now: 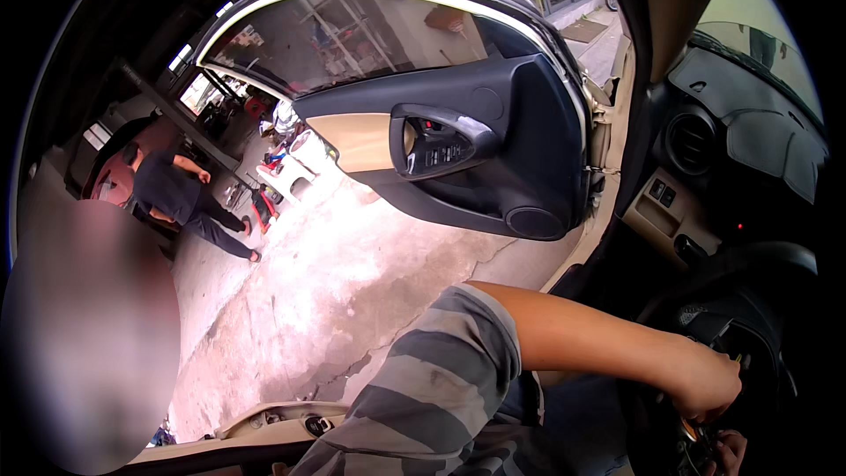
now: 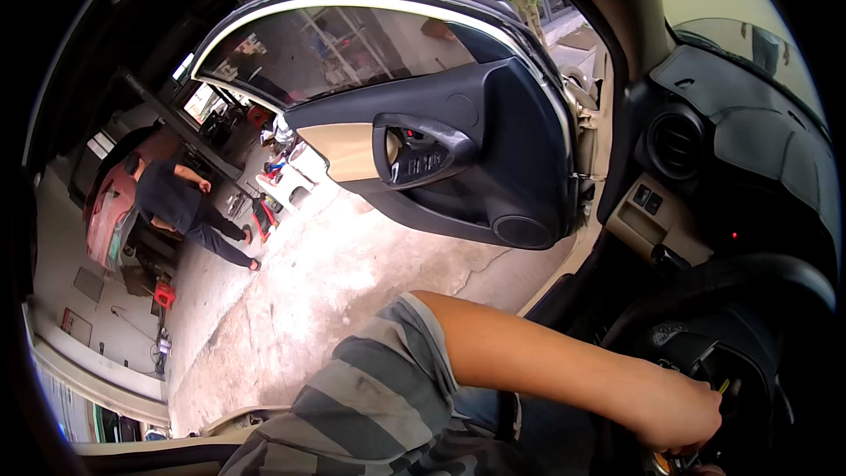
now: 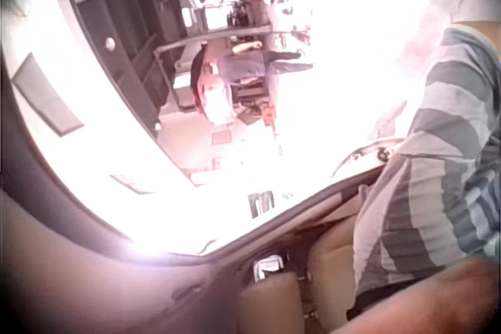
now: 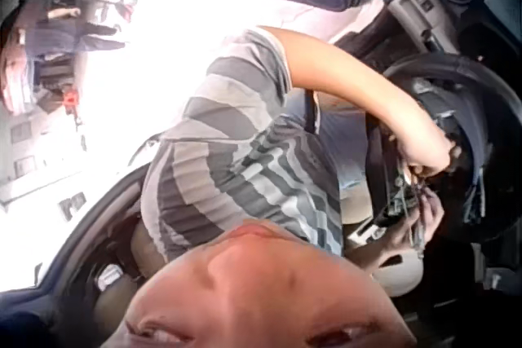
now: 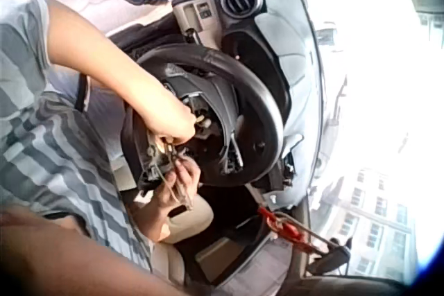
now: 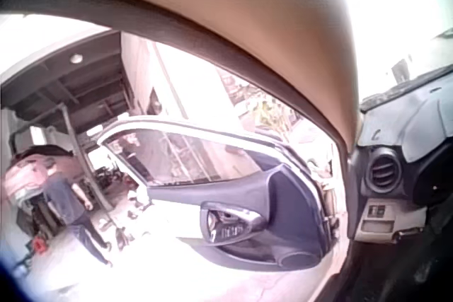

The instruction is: The person uses a screwdriver to pry and disconnect components within a car's steering wheel assembly.

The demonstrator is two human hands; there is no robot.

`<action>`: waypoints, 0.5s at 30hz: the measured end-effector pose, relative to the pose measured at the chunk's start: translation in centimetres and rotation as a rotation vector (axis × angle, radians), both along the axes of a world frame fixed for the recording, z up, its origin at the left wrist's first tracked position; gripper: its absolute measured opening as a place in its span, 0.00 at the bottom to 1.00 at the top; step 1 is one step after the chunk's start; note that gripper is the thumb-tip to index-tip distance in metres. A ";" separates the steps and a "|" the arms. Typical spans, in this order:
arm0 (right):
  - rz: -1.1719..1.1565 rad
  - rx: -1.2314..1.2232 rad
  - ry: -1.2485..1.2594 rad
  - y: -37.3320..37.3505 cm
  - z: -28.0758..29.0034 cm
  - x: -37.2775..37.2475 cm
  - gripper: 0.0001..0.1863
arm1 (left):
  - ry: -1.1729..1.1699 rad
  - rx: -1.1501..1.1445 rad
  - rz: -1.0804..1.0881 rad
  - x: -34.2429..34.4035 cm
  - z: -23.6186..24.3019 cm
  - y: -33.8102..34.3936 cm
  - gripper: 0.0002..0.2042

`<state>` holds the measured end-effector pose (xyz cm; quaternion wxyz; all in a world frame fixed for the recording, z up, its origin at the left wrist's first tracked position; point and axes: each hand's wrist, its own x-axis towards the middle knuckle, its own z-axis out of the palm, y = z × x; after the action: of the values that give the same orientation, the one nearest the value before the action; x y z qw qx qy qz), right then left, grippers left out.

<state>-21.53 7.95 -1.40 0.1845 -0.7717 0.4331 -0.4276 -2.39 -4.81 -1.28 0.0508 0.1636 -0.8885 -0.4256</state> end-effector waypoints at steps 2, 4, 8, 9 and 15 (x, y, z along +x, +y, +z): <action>-0.018 0.044 -0.025 0.8 -0.9 -0.3 0.11 | -0.055 -0.090 -0.093 0.0 0.0 -0.1 0.09; -0.025 0.023 0.043 0.7 -0.4 -0.5 0.13 | -0.091 -0.155 -0.146 -0.6 -0.1 -0.5 0.09; -0.035 0.063 0.021 0.5 0.4 -0.9 0.15 | 0.038 -0.127 -0.159 -0.8 0.4 -0.8 0.06; -0.051 0.096 0.025 0.5 0.7 -0.9 0.15 | 0.034 -0.124 -0.167 -0.9 0.8 -0.7 0.06; 0.010 0.061 -0.030 0.2 0.6 -0.3 0.13 | -0.051 -0.187 -0.136 -0.7 0.9 0.2 0.08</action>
<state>-21.84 8.16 -0.77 0.2166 -0.7614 0.4390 -0.4250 -3.05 -4.64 -0.38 0.0143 0.1084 -0.9344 -0.3390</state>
